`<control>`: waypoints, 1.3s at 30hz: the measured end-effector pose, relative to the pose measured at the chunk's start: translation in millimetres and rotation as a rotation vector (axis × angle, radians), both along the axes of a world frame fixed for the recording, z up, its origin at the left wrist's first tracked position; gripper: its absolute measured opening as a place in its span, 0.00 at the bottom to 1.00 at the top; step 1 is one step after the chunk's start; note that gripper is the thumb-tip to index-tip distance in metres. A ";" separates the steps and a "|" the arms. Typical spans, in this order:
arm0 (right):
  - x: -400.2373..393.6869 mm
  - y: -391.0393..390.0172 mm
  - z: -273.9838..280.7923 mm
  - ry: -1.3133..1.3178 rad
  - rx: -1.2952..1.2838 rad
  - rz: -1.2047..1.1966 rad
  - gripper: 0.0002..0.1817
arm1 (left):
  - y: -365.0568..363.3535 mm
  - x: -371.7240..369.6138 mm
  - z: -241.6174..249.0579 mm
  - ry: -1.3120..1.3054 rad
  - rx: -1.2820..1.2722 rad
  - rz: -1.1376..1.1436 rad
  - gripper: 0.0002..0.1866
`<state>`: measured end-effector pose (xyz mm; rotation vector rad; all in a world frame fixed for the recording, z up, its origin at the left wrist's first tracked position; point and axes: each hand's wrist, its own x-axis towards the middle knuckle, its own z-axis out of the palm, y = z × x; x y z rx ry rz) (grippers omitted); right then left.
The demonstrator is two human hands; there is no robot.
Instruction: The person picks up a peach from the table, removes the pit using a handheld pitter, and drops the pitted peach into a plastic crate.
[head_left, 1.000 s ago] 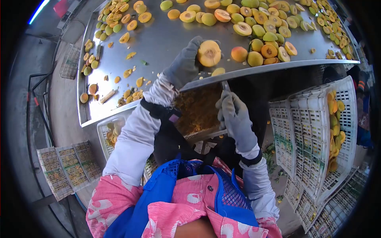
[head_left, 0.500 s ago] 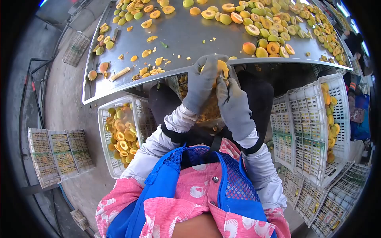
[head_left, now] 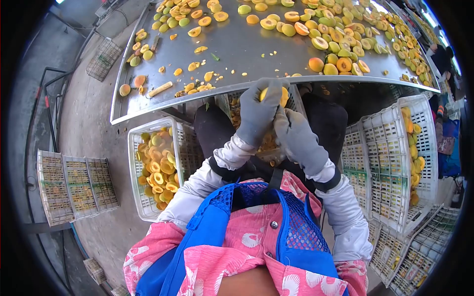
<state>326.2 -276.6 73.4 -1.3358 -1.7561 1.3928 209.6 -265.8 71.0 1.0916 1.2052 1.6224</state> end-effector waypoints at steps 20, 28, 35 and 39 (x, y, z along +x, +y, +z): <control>3.5 2.4 -21.5 0.746 -0.925 0.282 0.33 | -56.1 -109.4 -81.5 -0.472 -0.252 0.261 0.19; -10.3 14.9 -62.3 0.832 -1.025 0.094 0.25 | -184.3 -271.2 -113.0 1.161 -0.679 0.882 0.15; 0.0 38.2 -91.9 0.329 -0.780 -0.001 0.16 | 84.7 -168.6 -40.1 1.072 -0.303 0.127 0.18; 20.2 65.0 -68.6 0.593 -0.777 -0.070 0.16 | 256.8 -148.0 -58.5 1.253 -0.023 -0.088 0.20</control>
